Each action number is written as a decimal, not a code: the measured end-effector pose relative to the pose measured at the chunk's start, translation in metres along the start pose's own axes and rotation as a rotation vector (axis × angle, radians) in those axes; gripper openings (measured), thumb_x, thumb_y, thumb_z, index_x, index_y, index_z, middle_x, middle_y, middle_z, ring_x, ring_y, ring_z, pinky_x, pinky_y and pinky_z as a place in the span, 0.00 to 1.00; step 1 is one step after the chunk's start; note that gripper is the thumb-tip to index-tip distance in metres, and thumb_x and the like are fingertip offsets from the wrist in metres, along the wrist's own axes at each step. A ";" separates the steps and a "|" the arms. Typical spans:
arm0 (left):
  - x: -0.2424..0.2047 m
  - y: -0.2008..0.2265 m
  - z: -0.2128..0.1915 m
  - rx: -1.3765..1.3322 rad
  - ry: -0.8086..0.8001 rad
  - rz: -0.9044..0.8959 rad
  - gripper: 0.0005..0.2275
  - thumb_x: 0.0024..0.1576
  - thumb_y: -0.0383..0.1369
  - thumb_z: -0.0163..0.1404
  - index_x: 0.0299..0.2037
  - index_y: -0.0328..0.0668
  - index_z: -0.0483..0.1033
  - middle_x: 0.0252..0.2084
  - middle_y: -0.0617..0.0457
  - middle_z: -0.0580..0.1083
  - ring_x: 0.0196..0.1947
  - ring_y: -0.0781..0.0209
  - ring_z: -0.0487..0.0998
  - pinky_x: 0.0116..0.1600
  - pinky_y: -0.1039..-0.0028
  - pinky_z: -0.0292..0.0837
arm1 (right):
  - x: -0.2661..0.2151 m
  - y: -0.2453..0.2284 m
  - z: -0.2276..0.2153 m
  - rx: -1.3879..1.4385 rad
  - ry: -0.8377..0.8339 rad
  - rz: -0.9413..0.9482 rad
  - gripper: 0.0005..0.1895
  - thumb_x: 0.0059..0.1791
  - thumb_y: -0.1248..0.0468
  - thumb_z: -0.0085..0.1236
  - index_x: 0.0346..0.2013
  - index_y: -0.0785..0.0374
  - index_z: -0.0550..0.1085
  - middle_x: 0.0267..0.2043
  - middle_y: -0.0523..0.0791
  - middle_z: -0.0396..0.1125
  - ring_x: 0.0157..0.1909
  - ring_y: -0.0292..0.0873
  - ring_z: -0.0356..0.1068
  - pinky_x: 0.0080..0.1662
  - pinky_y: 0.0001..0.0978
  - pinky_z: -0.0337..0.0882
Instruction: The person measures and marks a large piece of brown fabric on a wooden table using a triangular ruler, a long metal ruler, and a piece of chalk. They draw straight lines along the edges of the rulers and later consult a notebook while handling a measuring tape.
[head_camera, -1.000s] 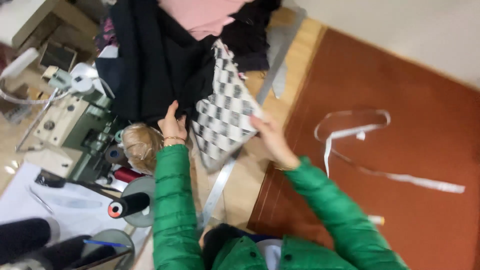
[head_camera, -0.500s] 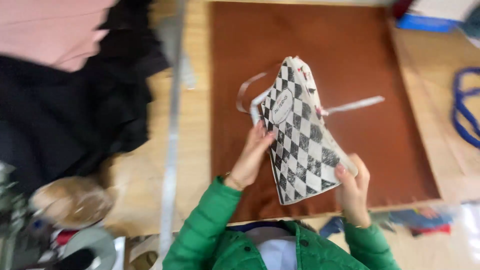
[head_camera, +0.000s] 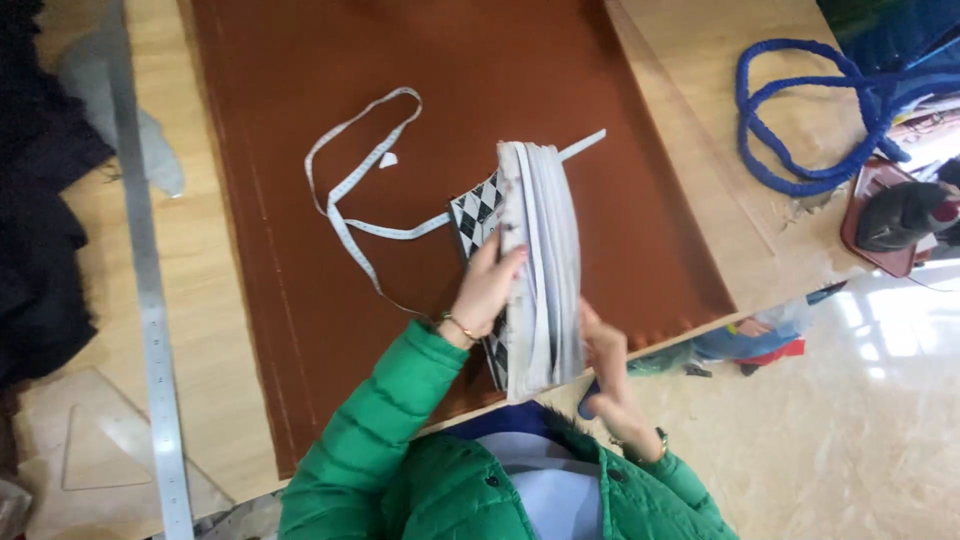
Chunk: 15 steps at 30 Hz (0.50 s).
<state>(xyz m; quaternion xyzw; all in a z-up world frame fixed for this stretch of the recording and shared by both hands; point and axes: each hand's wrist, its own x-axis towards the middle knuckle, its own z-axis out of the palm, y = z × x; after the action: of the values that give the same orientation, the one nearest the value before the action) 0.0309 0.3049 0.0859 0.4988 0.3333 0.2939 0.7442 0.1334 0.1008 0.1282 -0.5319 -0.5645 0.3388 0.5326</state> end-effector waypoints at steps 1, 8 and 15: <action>0.003 -0.013 -0.006 0.016 0.084 -0.035 0.18 0.59 0.36 0.52 0.57 0.40 0.71 0.49 0.50 0.72 0.48 0.60 0.74 0.51 0.72 0.70 | -0.007 0.031 -0.020 0.109 0.035 0.029 0.49 0.47 0.33 0.54 0.63 0.64 0.47 0.78 0.64 0.37 0.79 0.67 0.39 0.70 0.67 0.43; -0.016 -0.024 -0.027 -0.017 0.216 -0.086 0.08 0.62 0.38 0.56 0.40 0.43 0.79 0.29 0.57 0.76 0.29 0.71 0.76 0.32 0.80 0.75 | -0.016 0.111 -0.091 0.227 0.226 0.493 0.37 0.57 0.42 0.33 0.72 0.65 0.58 0.69 0.62 0.58 0.66 0.68 0.63 0.53 0.62 0.71; -0.060 0.018 -0.059 -0.139 0.285 -0.145 0.11 0.64 0.38 0.53 0.48 0.38 0.77 0.34 0.52 0.78 0.30 0.67 0.81 0.36 0.76 0.80 | 0.001 0.084 -0.072 0.149 0.313 0.688 0.33 0.60 0.43 0.29 0.66 0.61 0.70 0.60 0.58 0.69 0.60 0.57 0.71 0.51 0.52 0.75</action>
<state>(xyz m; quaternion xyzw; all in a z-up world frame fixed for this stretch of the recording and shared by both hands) -0.0539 0.2971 0.0982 0.3739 0.4494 0.3297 0.7413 0.2231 0.1057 0.0635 -0.6954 -0.2385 0.4525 0.5048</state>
